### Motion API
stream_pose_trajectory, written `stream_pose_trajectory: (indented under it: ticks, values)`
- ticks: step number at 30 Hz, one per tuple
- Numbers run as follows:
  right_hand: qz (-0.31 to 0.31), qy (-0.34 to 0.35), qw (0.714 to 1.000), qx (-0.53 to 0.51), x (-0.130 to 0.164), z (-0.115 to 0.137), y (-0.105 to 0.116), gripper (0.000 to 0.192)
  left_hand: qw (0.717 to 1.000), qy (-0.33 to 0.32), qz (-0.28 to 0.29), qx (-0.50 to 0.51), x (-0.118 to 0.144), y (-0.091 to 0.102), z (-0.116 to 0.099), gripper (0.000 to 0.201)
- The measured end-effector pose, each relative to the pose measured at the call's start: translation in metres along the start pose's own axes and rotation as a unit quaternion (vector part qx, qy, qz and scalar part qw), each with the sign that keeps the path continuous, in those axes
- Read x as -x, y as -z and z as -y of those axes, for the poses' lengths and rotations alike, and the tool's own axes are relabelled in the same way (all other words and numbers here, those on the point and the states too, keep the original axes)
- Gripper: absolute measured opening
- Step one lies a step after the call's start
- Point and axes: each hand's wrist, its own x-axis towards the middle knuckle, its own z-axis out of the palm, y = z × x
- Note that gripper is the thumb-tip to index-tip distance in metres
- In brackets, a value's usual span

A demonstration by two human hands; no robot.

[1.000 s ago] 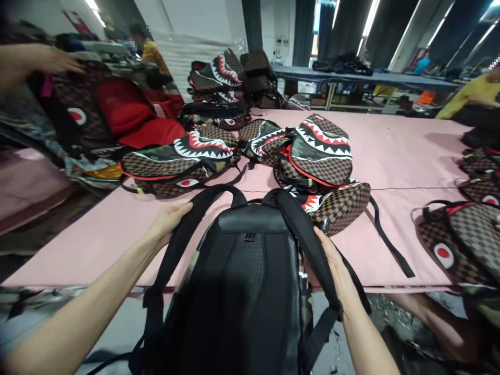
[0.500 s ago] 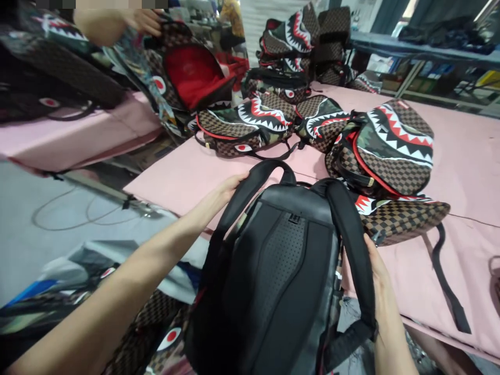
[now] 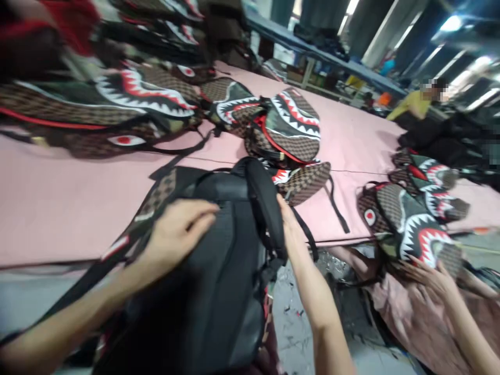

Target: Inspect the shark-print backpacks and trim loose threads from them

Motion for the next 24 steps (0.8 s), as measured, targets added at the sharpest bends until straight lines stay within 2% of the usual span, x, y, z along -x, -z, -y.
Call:
stream_pose_trajectory:
  ticks: [1, 2, 3, 5, 8, 10, 12, 14, 16, 18, 20, 22, 24]
  values:
    - [-0.004, -0.011, 1.0, -0.022, 0.0, 0.001, -0.002, 0.049, 0.987, 0.074, 0.113, 0.082, 0.011, -0.021, -0.005, 0.032]
    - [-0.004, -0.02, 0.998, -0.053, 0.001, 0.002, -0.004, 0.049, 0.957, 0.144, 0.195, 0.158, 0.022, -0.041, -0.012, 0.037]
    - [-0.004, -0.026, 0.996, -0.081, 0.002, 0.002, -0.006, 0.048, 0.925, 0.192, 0.246, 0.219, 0.03, -0.06, -0.018, 0.041]
    - [0.005, -0.022, 0.993, -0.116, 0.005, 0.0, -0.011, 0.047, 0.875, 0.245, 0.285, 0.305, 0.04, -0.09, -0.031, 0.045]
    - [-0.005, 0.011, 0.996, -0.093, 0.006, -0.007, -0.013, 0.044, 0.86, 0.269, 0.279, 0.333, 0.04, -0.111, -0.045, 0.042]
    - [-0.032, 0.078, 0.996, -0.043, 0.007, -0.012, -0.006, 0.038, 0.873, 0.289, 0.254, 0.299, 0.037, -0.112, -0.05, 0.04]
    - [-0.064, 0.176, 0.981, 0.047, 0.015, -0.018, 0.007, 0.033, 0.89, 0.295, 0.232, 0.258, 0.033, -0.108, -0.054, 0.039]
    - [-0.093, 0.271, 0.944, 0.161, 0.034, -0.025, 0.025, 0.033, 0.897, 0.299, 0.224, 0.236, 0.03, -0.103, -0.057, 0.037]
    - [-0.109, 0.339, 0.893, 0.274, 0.063, -0.034, 0.044, 0.04, 0.893, 0.309, 0.229, 0.234, 0.028, -0.1, -0.06, 0.037]
    - [-0.111, 0.375, 0.843, 0.369, 0.093, -0.043, 0.058, 0.036, 0.884, 0.324, 0.232, 0.244, 0.028, -0.1, -0.062, 0.037]
    - [-0.112, 0.398, 0.798, 0.439, 0.118, -0.05, 0.064, 0.023, 0.878, 0.337, 0.228, 0.253, 0.03, -0.103, -0.063, 0.037]
    - [-0.115, 0.416, 0.759, 0.487, 0.134, -0.054, 0.064, 0.017, 0.88, 0.338, 0.218, 0.251, 0.032, -0.106, -0.063, 0.037]
    - [-0.112, 0.423, 0.734, 0.519, 0.14, -0.055, 0.061, 0.017, 0.891, 0.326, 0.209, 0.238, 0.034, -0.107, -0.065, 0.036]
